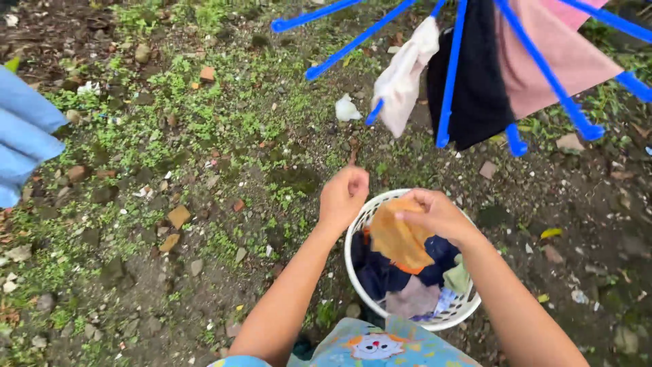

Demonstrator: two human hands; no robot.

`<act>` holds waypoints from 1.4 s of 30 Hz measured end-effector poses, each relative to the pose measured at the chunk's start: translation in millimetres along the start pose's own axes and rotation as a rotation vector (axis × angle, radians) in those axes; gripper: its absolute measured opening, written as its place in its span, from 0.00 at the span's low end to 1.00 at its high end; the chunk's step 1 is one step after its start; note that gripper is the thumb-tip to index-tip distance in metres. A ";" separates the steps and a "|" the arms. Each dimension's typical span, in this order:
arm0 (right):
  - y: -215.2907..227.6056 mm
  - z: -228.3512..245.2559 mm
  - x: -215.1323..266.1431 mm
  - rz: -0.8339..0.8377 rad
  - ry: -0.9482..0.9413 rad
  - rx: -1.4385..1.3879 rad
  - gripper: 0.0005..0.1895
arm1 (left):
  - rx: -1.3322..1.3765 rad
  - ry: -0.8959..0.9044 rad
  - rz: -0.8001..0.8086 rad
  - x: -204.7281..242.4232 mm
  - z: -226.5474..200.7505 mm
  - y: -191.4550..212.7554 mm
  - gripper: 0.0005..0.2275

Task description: Hanging various items of laundry from a basket onto a drying rack and hangers in an outdoor yard.

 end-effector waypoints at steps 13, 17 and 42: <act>195.8 -86.0 20.8 -0.116 0.017 0.127 0.14 | -0.977 -0.822 0.015 -95.2 -147.1 -62.1 0.15; 221.3 -41.1 57.9 -0.175 -0.101 0.119 0.11 | -1.212 -0.722 0.011 -134.4 -89.4 -37.3 0.07; 274.6 131.9 85.9 -0.206 0.038 0.677 0.14 | -0.990 -0.518 0.356 -134.1 -163.5 -165.0 0.33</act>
Point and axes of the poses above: each hand's wrist, its own x-axis away from the middle knuckle, its own y-axis out of the back of the hand, z = x × y, the point moved 5 cm from there along -x, towards the middle knuckle, and after that the axes turned 4 degrees about -z, right-handed, at the moved point
